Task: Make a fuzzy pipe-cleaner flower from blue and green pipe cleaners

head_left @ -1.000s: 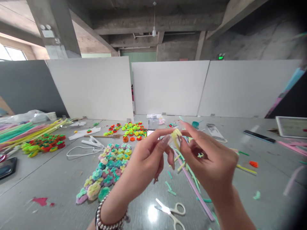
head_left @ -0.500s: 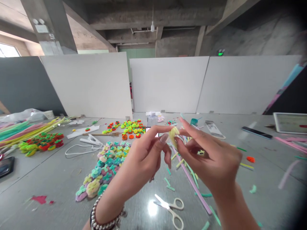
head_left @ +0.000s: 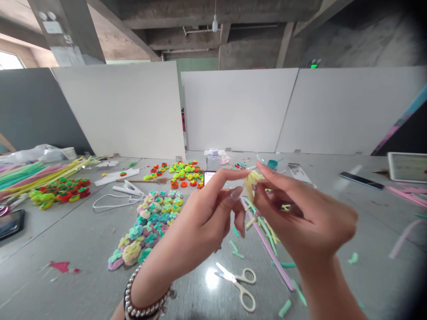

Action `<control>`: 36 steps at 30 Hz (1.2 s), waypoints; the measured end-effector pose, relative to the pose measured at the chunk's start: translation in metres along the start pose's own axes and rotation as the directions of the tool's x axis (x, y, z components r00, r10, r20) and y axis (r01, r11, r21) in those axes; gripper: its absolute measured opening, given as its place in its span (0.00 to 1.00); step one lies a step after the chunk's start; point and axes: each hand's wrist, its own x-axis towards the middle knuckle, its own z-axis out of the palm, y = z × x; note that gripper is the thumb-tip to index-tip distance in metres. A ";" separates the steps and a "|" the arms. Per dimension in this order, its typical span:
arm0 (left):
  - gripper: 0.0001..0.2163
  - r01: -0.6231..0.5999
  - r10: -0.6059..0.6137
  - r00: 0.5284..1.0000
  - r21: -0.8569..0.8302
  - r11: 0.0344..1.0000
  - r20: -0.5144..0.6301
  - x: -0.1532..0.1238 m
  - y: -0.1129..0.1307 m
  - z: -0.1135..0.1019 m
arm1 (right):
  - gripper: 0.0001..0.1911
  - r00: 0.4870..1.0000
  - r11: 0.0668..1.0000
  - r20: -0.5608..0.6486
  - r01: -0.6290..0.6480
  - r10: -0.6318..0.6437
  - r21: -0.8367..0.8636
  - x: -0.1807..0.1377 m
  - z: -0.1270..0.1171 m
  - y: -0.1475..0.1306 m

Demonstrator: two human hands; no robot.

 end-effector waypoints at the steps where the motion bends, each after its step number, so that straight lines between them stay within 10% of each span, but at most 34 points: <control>1: 0.15 -0.001 0.001 1.000 0.006 1.000 0.000 0.000 0.000 -0.001 | 0.26 1.000 1.000 0.004 0.002 -0.002 -0.001 0.001 0.000 0.000; 36: 0.19 0.042 -0.043 0.996 -0.014 0.999 -0.081 0.001 -0.002 0.003 | 0.10 0.994 0.987 -0.009 -0.111 0.113 0.118 -0.003 0.013 -0.007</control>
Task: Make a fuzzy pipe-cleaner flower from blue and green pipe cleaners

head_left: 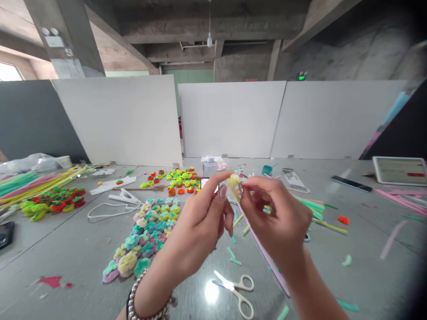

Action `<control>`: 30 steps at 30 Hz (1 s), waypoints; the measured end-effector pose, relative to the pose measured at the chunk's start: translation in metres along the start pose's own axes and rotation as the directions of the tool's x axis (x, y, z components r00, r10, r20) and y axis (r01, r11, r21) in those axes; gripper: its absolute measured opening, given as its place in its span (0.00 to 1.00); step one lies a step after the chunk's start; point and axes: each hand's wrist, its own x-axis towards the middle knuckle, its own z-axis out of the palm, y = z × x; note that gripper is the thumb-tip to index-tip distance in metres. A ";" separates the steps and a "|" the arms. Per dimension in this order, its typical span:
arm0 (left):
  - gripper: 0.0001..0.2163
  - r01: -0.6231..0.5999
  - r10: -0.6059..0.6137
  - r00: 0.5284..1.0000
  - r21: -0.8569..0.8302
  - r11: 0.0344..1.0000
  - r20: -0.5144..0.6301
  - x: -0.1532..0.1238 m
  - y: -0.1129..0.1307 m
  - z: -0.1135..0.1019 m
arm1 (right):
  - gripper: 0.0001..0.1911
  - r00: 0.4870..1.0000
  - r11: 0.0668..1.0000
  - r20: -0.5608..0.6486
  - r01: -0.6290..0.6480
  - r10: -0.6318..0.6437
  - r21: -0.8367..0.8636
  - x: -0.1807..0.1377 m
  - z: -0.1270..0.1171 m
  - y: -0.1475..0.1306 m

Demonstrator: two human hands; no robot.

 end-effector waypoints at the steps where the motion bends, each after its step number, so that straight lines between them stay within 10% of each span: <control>1: 0.18 -0.008 0.008 1.000 0.006 1.000 -0.015 0.001 0.000 0.001 | 0.09 1.000 1.000 0.024 0.009 -0.009 0.005 0.000 -0.001 0.000; 17: 0.15 -0.154 0.114 0.933 -0.092 0.984 -0.342 0.014 -0.008 0.009 | 0.09 0.963 0.989 0.257 0.042 -0.077 0.141 0.005 -0.003 -0.007; 25: 0.15 -0.004 -0.002 1.000 -0.372 0.928 -0.017 0.014 -0.003 0.000 | 0.04 0.932 0.927 0.310 -0.272 0.186 0.260 0.008 -0.005 -0.004; 30: 0.15 0.116 0.071 0.957 -0.596 0.794 0.281 0.015 -0.010 0.001 | 0.05 0.938 0.924 0.295 -0.267 0.183 0.275 0.012 -0.012 0.007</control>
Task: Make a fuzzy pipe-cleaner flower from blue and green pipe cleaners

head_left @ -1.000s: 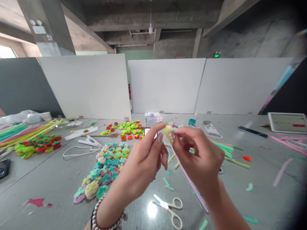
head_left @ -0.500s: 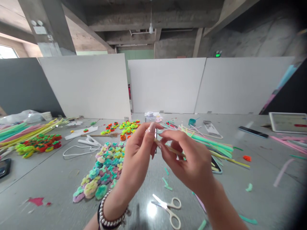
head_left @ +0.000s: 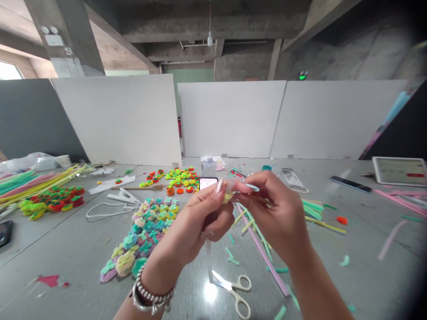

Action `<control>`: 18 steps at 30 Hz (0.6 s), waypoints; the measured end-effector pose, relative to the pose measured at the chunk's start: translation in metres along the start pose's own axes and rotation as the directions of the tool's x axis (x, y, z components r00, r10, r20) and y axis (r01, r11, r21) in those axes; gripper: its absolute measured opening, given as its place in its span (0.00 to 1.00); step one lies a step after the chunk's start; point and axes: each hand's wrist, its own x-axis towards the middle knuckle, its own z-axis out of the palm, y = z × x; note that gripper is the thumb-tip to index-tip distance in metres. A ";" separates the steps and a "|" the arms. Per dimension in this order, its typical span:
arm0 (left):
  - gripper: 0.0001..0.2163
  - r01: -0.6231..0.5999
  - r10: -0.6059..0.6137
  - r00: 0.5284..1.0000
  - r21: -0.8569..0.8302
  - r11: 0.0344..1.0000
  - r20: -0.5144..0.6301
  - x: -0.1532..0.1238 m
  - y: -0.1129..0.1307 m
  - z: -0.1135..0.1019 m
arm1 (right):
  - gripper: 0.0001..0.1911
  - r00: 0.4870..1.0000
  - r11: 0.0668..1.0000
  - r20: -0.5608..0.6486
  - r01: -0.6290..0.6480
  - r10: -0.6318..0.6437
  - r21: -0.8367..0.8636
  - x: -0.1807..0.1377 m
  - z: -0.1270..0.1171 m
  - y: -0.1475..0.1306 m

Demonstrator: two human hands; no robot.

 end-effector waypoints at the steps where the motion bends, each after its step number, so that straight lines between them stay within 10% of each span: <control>1: 0.16 0.004 -0.001 0.999 -0.058 0.998 0.053 0.001 -0.002 0.000 | 0.05 1.000 1.000 0.015 -0.008 0.007 0.029 0.000 -0.002 0.001; 6: 0.17 0.001 0.030 0.982 -0.164 0.986 0.185 0.001 -0.008 0.003 | 0.06 0.980 0.951 0.143 -0.170 0.136 0.257 0.003 -0.011 0.001; 12: 0.18 -0.051 0.058 0.992 0.069 0.996 -0.109 -0.007 -0.007 0.016 | 0.12 0.830 0.682 0.495 -0.518 0.256 0.516 0.009 -0.017 0.004; 18: 0.24 0.088 -0.077 0.994 0.143 0.986 -0.082 -0.006 -0.004 0.013 | 0.07 0.840 0.752 0.494 -0.472 0.225 0.460 0.009 -0.012 0.001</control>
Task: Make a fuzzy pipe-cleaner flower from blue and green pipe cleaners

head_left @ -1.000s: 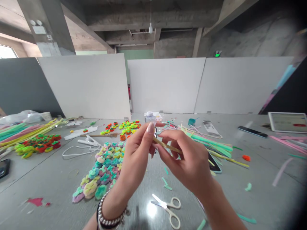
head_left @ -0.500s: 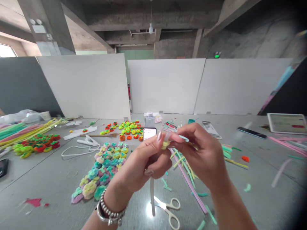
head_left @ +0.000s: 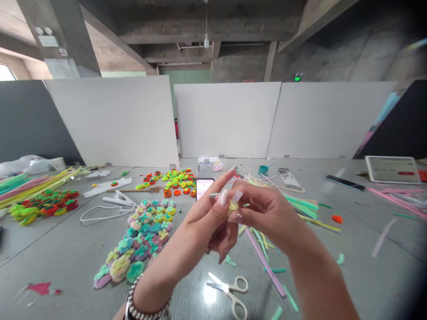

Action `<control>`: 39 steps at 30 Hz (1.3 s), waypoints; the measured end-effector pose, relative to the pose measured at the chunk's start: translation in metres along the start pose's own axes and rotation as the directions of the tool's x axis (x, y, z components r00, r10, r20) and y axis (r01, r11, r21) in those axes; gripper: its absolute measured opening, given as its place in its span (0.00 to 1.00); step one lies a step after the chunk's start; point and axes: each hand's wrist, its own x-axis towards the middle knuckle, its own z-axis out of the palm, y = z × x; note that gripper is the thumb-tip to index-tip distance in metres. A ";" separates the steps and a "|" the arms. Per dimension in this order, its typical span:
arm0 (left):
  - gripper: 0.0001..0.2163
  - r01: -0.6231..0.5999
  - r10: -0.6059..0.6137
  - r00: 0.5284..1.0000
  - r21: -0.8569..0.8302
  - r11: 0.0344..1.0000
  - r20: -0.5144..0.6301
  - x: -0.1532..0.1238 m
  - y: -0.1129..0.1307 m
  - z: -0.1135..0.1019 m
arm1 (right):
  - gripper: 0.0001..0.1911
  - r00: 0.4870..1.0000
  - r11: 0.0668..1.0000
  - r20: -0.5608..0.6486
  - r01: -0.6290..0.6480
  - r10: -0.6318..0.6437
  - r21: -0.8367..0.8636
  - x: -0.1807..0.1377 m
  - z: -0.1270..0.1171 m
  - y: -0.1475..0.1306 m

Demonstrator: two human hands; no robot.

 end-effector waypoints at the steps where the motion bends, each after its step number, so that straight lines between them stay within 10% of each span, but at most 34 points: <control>1: 0.26 0.001 -0.001 1.000 0.029 1.000 0.007 0.000 0.001 -0.001 | 0.07 0.999 0.999 -0.035 0.028 -0.029 -0.024 0.000 0.000 0.000; 7: 0.24 -0.123 0.201 0.971 0.448 0.886 -0.131 -0.005 0.007 -0.003 | 0.09 0.976 0.996 -0.210 0.066 -0.053 0.054 0.000 -0.001 0.001; 14: 0.24 -0.246 0.460 0.886 0.904 0.350 0.063 -0.006 0.003 -0.011 | 0.10 0.946 0.994 -0.323 0.066 -0.035 0.087 0.001 0.004 0.006; 17: 0.24 -0.246 0.478 0.878 0.866 0.436 0.009 -0.003 -0.002 -0.012 | 0.07 0.950 1.000 -0.312 0.015 -0.010 0.014 0.000 0.003 0.005; 23: 0.20 -0.086 0.121 0.987 0.285 0.955 -0.106 -0.003 0.002 -0.005 | 0.09 0.961 0.999 -0.274 -0.016 0.023 0.028 0.002 0.005 0.004; 31: 0.12 0.150 -0.074 0.962 -0.286 0.946 0.262 0.005 0.004 -0.020 | 0.07 0.979 0.992 -0.188 0.059 -0.079 -0.110 -0.002 0.004 0.000; 39: 0.15 0.051 0.003 0.991 0.389 0.920 -0.137 0.000 0.003 -0.009 | 0.03 0.952 0.985 -0.281 0.077 -0.119 -0.155 0.006 0.006 0.008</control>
